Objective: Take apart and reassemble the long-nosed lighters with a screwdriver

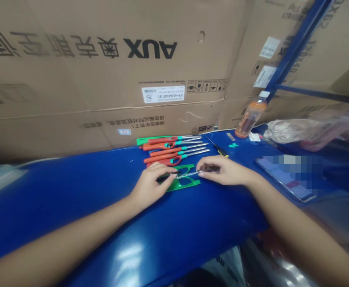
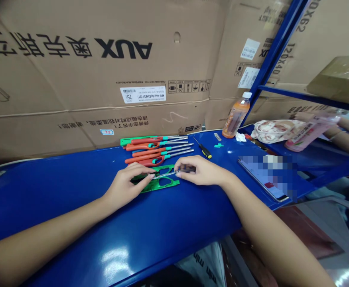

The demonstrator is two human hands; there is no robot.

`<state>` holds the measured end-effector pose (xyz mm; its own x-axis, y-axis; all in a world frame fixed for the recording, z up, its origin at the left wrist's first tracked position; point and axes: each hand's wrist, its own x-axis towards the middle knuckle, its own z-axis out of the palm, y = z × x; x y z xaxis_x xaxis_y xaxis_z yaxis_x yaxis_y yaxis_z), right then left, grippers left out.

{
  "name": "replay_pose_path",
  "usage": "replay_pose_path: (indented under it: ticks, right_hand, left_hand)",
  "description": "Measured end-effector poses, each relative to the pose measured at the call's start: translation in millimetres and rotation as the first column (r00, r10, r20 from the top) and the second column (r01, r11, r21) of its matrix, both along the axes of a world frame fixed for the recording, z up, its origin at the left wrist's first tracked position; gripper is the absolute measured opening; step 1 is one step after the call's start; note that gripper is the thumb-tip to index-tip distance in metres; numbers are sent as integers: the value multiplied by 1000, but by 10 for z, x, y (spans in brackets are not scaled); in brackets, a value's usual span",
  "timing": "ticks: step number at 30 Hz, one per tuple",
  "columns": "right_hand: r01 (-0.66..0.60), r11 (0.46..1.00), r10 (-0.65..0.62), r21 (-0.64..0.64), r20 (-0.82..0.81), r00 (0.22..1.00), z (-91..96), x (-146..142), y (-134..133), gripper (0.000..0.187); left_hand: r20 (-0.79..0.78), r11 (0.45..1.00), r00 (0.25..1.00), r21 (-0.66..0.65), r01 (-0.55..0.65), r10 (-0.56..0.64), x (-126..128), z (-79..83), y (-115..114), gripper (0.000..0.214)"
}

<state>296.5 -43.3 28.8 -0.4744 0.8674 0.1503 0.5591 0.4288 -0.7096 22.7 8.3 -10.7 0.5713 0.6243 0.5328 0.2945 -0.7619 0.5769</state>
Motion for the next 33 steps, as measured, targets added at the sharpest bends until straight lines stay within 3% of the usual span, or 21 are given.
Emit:
replay_pose_path:
  ticks: [4, 8, 14, 24, 33]
  right_hand:
    - [34, 996, -30, 83, -45, 999, -6, -75, -30, 23]
    - [-15, 982, 20, 188, -24, 1000, 9, -171, -65, 20]
    - [-66, 970, 85, 233, -73, 994, 13, -266, -92, 19]
    - [-115, 972, 124, 203, -32, 992, -12, -309, -103, 24]
    - [-40, 980, 36, 196, 27, 999, -62, -280, -47, 24]
  left_hand:
    - [60, 1000, 998, 10, -4, 3, 7, 78, -34, 19]
    - [139, 998, 990, 61, -16, 8, 46, 179, -84, 24]
    - [95, 978, 995, 208, -8, -12, 124, 164, -144, 21]
    - [171, 992, 983, 116, 53, -73, 124, 144, -135, 8]
    - [198, 997, 979, 62, 42, -53, 100, 99, -169, 5]
